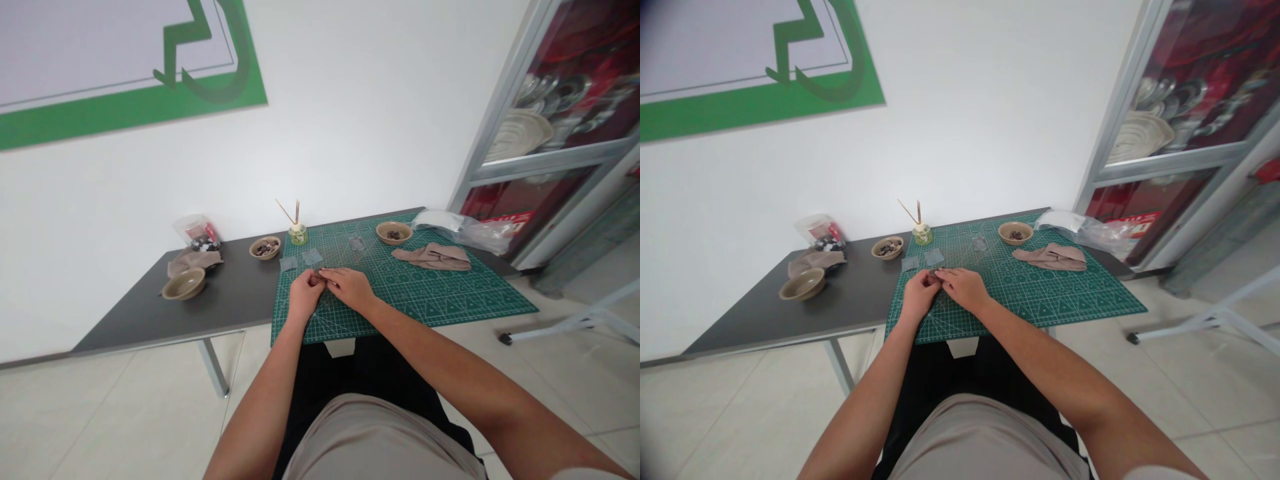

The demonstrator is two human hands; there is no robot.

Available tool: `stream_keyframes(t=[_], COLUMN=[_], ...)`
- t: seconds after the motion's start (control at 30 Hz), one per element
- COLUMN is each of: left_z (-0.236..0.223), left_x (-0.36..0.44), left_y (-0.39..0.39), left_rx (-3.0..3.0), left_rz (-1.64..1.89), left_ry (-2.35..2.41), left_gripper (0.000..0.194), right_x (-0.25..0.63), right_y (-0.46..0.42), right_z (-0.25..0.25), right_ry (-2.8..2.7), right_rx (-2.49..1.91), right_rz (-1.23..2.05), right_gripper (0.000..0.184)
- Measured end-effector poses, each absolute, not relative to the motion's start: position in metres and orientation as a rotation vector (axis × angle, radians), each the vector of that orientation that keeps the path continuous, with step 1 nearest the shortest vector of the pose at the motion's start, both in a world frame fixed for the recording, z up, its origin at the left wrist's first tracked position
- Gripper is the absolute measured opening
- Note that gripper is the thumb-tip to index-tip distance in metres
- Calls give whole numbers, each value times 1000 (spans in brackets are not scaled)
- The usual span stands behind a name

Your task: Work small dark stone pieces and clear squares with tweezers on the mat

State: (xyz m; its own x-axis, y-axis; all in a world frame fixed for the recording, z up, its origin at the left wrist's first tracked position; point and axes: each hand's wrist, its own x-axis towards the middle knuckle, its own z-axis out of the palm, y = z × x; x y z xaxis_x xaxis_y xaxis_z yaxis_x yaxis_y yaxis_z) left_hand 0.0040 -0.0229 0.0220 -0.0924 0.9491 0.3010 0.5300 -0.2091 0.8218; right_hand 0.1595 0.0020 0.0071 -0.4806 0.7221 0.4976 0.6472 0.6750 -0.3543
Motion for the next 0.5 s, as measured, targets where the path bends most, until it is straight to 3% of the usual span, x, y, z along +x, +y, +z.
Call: stream_keyframes(t=[0.23,0.5], left_z=[23,22], left_x=[3,4], left_y=[-24,-25], left_rx=[1734,1609], left_rz=[1252,1309], left_ry=[1667,1619], left_gripper=[17,15], right_x=[158,157], right_y=[-4,-3], right_z=[15,9], right_ry=[-2368,-2336], right_rx=[-1044,-1116], right_rz=[32,-75], right_gripper=[46,42])
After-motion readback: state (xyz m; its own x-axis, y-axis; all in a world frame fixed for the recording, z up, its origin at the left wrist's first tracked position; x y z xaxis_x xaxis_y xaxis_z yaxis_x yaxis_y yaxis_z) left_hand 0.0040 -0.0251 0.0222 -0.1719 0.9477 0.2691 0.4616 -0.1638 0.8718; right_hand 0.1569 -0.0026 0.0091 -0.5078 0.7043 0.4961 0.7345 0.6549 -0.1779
